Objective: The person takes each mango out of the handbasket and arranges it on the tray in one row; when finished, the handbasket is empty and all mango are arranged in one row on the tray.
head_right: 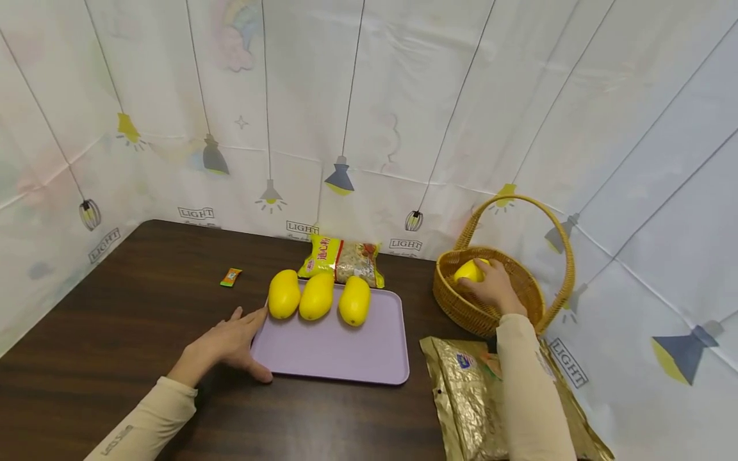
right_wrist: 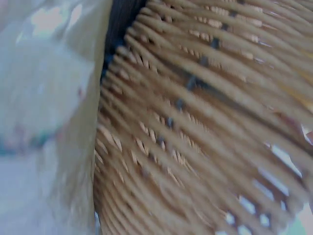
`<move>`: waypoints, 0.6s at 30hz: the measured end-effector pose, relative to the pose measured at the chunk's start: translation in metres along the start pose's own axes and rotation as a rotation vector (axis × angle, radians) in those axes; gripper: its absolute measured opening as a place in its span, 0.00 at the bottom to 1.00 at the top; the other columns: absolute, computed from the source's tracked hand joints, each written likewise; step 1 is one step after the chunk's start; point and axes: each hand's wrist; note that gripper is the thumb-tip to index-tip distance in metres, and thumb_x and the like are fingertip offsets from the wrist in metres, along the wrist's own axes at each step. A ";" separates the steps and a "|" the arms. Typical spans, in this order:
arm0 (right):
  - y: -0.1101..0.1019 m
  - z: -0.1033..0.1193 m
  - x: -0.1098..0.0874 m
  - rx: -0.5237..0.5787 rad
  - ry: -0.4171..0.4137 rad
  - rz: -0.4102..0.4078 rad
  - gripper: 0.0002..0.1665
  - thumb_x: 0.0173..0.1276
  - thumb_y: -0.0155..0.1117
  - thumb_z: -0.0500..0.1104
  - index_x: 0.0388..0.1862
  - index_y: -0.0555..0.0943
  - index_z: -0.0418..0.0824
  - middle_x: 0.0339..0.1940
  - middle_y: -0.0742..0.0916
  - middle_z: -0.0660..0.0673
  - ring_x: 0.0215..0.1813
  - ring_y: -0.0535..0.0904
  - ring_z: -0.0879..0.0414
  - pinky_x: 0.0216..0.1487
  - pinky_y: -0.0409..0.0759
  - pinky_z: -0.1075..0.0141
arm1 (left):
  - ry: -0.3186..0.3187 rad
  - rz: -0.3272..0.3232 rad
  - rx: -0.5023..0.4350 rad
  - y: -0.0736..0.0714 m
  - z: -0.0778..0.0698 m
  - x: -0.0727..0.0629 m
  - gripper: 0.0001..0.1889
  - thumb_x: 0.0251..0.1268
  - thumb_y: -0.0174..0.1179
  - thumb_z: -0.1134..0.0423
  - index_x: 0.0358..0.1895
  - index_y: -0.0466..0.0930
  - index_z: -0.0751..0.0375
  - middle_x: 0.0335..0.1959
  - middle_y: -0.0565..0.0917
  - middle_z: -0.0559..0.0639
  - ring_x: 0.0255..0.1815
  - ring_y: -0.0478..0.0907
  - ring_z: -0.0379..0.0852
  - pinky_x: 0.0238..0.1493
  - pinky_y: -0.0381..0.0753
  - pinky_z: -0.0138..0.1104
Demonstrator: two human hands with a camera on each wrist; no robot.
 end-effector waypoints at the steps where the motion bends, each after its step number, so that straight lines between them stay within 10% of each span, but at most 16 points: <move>1: -0.002 0.001 -0.002 0.004 0.000 -0.006 0.52 0.73 0.57 0.64 0.80 0.54 0.32 0.77 0.53 0.17 0.75 0.49 0.18 0.70 0.55 0.25 | 0.001 0.001 0.001 -0.001 0.000 0.000 0.73 0.32 0.79 0.31 0.80 0.49 0.64 0.82 0.56 0.60 0.79 0.46 0.79 0.72 0.53 0.72; 18: -0.017 0.027 -0.029 0.020 -0.107 -0.075 0.51 0.72 0.60 0.64 0.80 0.57 0.36 0.79 0.55 0.23 0.69 0.67 0.24 0.64 0.71 0.33 | 0.013 0.011 -0.013 -0.004 -0.003 -0.003 0.72 0.34 0.79 0.33 0.81 0.48 0.65 0.82 0.55 0.63 0.79 0.45 0.80 0.72 0.52 0.73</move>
Point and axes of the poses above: each hand's wrist, its own x-axis towards the middle knuckle, its own y-axis out of the palm, z = x × y
